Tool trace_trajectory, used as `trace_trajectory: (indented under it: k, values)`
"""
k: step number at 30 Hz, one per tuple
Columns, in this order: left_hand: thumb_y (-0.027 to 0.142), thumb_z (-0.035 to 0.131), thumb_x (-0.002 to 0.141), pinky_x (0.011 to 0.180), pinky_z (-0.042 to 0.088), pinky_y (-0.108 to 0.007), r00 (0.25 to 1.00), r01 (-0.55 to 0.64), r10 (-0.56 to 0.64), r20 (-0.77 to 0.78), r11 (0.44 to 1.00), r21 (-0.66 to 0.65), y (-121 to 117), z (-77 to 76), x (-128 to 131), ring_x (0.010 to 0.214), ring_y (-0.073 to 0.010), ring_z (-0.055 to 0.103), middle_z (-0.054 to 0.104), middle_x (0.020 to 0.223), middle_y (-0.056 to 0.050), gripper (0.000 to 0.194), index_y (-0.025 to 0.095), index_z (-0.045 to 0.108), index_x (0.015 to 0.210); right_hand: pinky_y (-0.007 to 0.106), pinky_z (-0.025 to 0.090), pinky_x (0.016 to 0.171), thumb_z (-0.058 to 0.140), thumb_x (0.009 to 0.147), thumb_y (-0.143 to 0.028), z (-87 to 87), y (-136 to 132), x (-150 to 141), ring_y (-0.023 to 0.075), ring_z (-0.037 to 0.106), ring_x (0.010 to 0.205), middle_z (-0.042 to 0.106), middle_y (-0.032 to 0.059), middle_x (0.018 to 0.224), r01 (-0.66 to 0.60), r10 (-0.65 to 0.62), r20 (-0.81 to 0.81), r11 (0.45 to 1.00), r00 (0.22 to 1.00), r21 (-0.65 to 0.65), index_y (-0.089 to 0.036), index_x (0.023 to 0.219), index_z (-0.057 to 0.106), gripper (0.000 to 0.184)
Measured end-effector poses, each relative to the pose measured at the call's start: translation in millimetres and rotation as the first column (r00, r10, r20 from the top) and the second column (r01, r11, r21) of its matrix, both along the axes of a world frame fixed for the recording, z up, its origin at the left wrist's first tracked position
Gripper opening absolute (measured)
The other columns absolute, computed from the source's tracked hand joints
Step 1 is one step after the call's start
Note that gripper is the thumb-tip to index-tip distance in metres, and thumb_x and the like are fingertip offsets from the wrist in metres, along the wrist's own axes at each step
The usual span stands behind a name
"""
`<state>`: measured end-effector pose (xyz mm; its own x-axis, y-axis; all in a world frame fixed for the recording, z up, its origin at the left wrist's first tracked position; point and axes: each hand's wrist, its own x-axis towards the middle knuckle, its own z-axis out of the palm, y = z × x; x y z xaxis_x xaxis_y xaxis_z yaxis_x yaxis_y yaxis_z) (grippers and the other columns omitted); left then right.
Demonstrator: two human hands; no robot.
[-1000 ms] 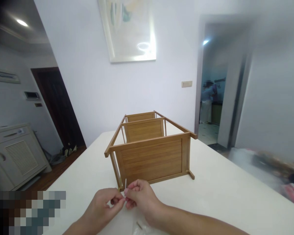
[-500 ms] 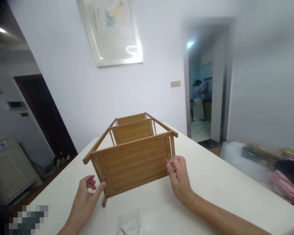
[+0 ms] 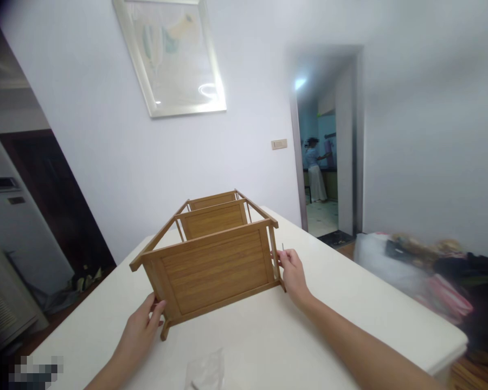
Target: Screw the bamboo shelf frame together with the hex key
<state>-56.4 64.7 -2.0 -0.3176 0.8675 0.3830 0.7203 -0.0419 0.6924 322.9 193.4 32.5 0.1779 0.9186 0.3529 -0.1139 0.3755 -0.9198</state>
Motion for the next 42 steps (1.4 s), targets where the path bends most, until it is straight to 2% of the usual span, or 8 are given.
trace_trajectory:
  k: [4,9,17,24,29,33,37,42]
  values:
    - [0.045,0.037,0.092,0.063,0.051,-0.030,0.992,-0.119,0.118,-0.050,0.993,-0.012,15.9,-5.6,-34.4,0.066,-0.0209,0.068,0.069,0.076,-0.001,0.032,0.022,0.056,0.104,0.044,0.053,0.083,0.059,0.079,-0.070,0.9,-23.0,-12.8,0.0251,0.066,0.089,0.070,0.0085,0.091,-0.128,0.128,0.022,0.991,0.992,0.026,-0.021,0.077,0.054,0.049]
    - [0.035,0.044,0.086,0.057,0.046,-0.027,0.976,-0.214,0.211,-0.050,0.976,-0.043,39.5,7.5,-66.2,0.059,-0.0216,0.066,0.067,0.065,-0.001,0.021,0.021,0.059,0.089,0.047,0.053,0.088,0.056,0.087,-0.062,-1.0,-50.9,-28.3,0.0263,0.066,0.098,0.070,0.0097,0.100,-0.314,0.307,0.098,0.947,0.947,0.065,-0.022,0.080,0.052,0.041]
    - [0.027,0.051,0.079,0.063,0.053,-0.029,0.975,-0.162,0.170,0.143,0.985,-0.062,77.5,16.2,-69.4,0.067,-0.0239,0.071,0.071,0.066,-0.004,0.021,0.016,0.067,0.084,0.047,0.051,0.095,0.049,0.094,-0.053,-3.6,-70.3,-35.0,0.0249,0.064,0.104,0.069,0.0100,0.106,-0.483,0.456,0.200,0.868,0.867,0.117,-0.024,0.085,0.050,0.031]
    - [0.021,0.058,0.075,0.095,0.052,-0.040,0.943,-0.187,0.169,0.287,0.982,0.034,80.2,14.2,-45.5,0.107,-0.0282,0.067,0.074,0.106,-0.011,0.037,0.016,0.067,0.111,0.038,0.048,0.092,0.037,0.101,-0.041,5.2,-89.7,-42.3,0.0192,0.061,0.100,0.065,0.0073,0.113,-0.641,0.526,0.458,0.755,0.717,0.137,-0.025,0.092,0.045,0.019]
    - [0.034,0.049,0.089,0.109,0.042,-0.044,0.937,-0.241,0.187,0.294,0.957,0.162,43.1,37.6,-7.9,0.130,-0.0281,0.052,0.052,0.142,-0.014,0.046,0.017,0.051,0.132,0.030,0.046,0.073,0.034,0.102,-0.039,3.3,-92.8,-62.1,0.0158,0.053,0.076,0.058,0.0002,0.084,-0.597,0.412,0.565,0.781,0.714,0.185,-0.025,0.087,0.043,0.022]
    - [0.039,0.052,0.093,0.116,0.031,-0.049,0.998,0.063,-0.068,-0.007,0.876,0.479,-1.2,84.1,54.6,0.140,-0.0273,0.039,0.043,0.149,-0.011,0.051,0.025,0.041,0.141,0.027,0.040,0.062,0.033,0.102,-0.039,4.9,-90.5,-85.4,0.0141,0.046,0.064,0.052,-0.0026,0.075,-0.508,0.307,0.555,0.824,0.774,0.253,-0.025,0.086,0.044,0.024]
    - [0.042,0.057,0.091,0.118,0.022,-0.056,0.917,0.384,-0.257,-0.304,0.774,0.503,-11.7,117.3,99.9,0.146,-0.0311,0.026,0.035,0.155,-0.014,0.062,0.024,0.034,0.146,0.026,0.038,0.058,0.034,0.101,-0.040,13.1,-86.8,-108.0,0.0138,0.044,0.061,0.048,-0.0042,0.070,-0.481,0.288,0.533,0.835,0.796,0.266,-0.024,0.086,0.044,0.024]
    - [0.028,0.058,0.090,0.118,0.016,-0.061,0.936,0.342,-0.234,-0.262,0.778,0.527,9.2,125.7,103.0,0.142,-0.0299,0.036,0.059,0.133,-0.010,0.031,0.025,0.056,0.121,0.026,0.041,0.059,0.037,0.101,-0.039,20.2,-81.1,-123.1,0.0139,0.045,0.060,0.050,-0.0037,0.069,-0.491,0.276,0.559,0.825,0.782,0.281,-0.024,0.083,0.047,0.025]
